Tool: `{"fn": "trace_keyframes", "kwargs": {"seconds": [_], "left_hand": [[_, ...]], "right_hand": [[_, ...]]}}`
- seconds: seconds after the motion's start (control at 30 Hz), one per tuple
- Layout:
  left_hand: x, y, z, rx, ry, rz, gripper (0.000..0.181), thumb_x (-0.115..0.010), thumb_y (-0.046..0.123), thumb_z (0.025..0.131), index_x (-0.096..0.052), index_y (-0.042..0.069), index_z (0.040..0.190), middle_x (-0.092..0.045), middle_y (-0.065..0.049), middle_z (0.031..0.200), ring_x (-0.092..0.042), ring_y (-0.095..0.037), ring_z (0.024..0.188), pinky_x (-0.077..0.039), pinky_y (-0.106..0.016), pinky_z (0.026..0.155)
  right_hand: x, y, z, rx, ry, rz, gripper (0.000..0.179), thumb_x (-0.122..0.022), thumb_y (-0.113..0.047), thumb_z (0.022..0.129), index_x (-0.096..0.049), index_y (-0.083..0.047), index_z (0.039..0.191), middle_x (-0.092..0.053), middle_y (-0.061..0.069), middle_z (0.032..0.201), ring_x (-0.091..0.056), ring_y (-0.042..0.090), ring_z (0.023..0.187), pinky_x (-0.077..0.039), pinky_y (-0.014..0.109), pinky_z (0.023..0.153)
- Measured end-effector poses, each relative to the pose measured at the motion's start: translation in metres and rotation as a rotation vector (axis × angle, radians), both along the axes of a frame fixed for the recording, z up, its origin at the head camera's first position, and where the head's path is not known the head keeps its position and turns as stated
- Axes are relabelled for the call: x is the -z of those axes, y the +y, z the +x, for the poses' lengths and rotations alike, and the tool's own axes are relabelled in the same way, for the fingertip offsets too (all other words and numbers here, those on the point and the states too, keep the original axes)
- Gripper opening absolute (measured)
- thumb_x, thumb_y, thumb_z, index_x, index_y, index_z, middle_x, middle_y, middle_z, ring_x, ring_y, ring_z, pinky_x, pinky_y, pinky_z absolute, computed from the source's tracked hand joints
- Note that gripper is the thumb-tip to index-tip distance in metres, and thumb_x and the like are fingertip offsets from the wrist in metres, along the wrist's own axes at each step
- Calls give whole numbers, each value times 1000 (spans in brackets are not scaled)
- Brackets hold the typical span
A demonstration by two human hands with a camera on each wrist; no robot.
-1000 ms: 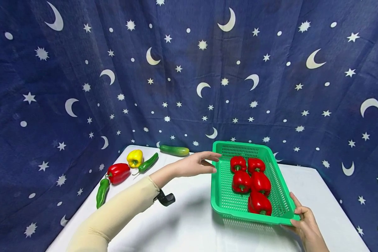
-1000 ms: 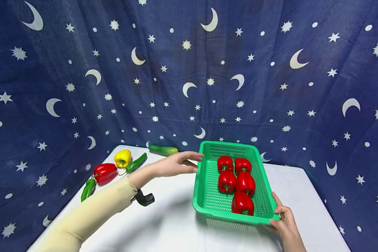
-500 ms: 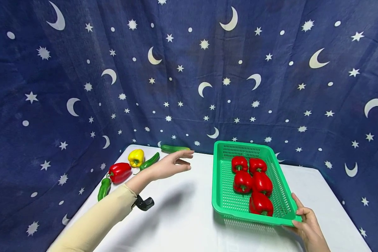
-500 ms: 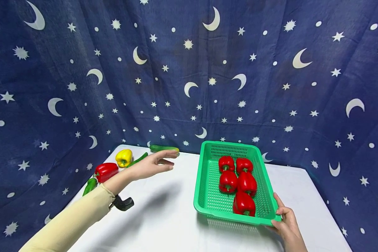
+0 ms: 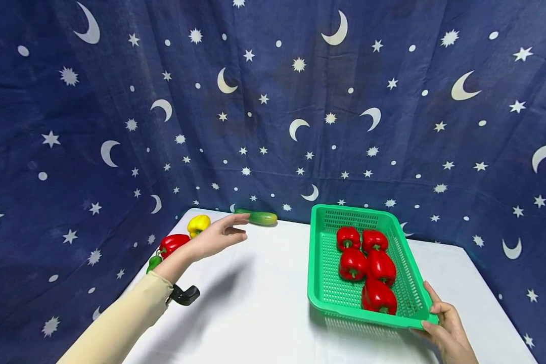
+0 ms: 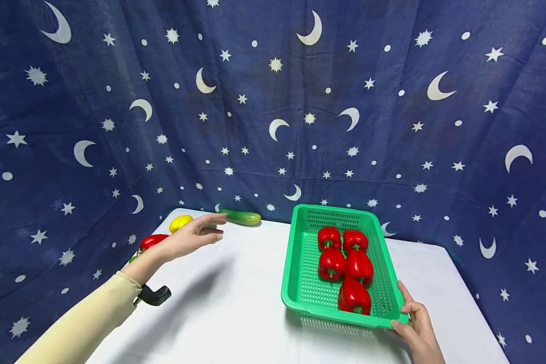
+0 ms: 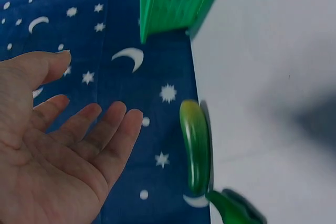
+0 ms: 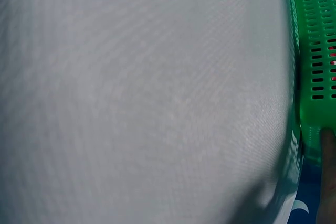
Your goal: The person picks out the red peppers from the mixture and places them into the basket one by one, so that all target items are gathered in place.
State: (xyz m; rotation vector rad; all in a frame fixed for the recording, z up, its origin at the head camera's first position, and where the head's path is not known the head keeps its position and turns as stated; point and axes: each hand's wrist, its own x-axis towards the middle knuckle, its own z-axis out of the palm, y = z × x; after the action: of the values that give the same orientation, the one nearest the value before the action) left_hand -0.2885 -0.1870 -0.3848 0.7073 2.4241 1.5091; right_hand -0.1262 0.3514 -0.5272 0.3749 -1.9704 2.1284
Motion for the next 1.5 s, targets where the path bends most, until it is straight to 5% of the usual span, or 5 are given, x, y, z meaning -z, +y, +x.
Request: {"fn": "trace_keyframes", "kwargs": {"seconds": [0.4, 0.63, 0.8, 1.07, 1.5], "left_hand": [[12, -64, -10, -152, 61, -96, 65, -67, 23, 101, -37, 8, 157, -43, -21, 154, -50, -41, 135, -49, -50, 103], [24, -106, -20, -291, 119, -296, 64, -66, 24, 100, -40, 1, 154, -43, -26, 153, -44, -49, 136, -40, -61, 108], [31, -128, -24, -331, 122, -411, 67, -66, 27, 99, -39, -1, 154, -41, -30, 152, -39, -53, 137, -34, -68, 109], [41, -146, -26, -364, 35, -563, 68, -65, 25, 99, -36, -6, 153, -34, -36, 152, -40, -51, 134, -35, -67, 109], [58, -163, -28, -357, -139, -537, 73, -64, 22, 94, -34, -6, 154, -41, -36, 144, -45, -45, 118, -44, -60, 103]], "right_hand": [[3, 1, 0, 9, 12, 25, 28, -36, 15, 100, -32, -9, 114, -22, -13, 163, -50, -6, 122, -59, 31, 75], [3, 2, 0, 13, -6, 21, 27, -37, 13, 101, -31, -10, 114, -20, -10, 164, -49, -5, 121, -58, 32, 74], [3, 2, 0, -2, 22, 7, 29, -36, 15, 100, -32, -10, 114, -22, -12, 163, -50, -5, 123, -59, 31, 75], [3, 2, -1, 28, -27, 25, 27, -38, 13, 101, -31, -10, 114, -18, -8, 166, -49, -8, 120, -58, 31, 74], [3, 1, -1, 25, -24, 32, 27, -37, 13, 101, -30, -9, 114, -15, -6, 167, -48, -8, 121, -59, 31, 75]]}}
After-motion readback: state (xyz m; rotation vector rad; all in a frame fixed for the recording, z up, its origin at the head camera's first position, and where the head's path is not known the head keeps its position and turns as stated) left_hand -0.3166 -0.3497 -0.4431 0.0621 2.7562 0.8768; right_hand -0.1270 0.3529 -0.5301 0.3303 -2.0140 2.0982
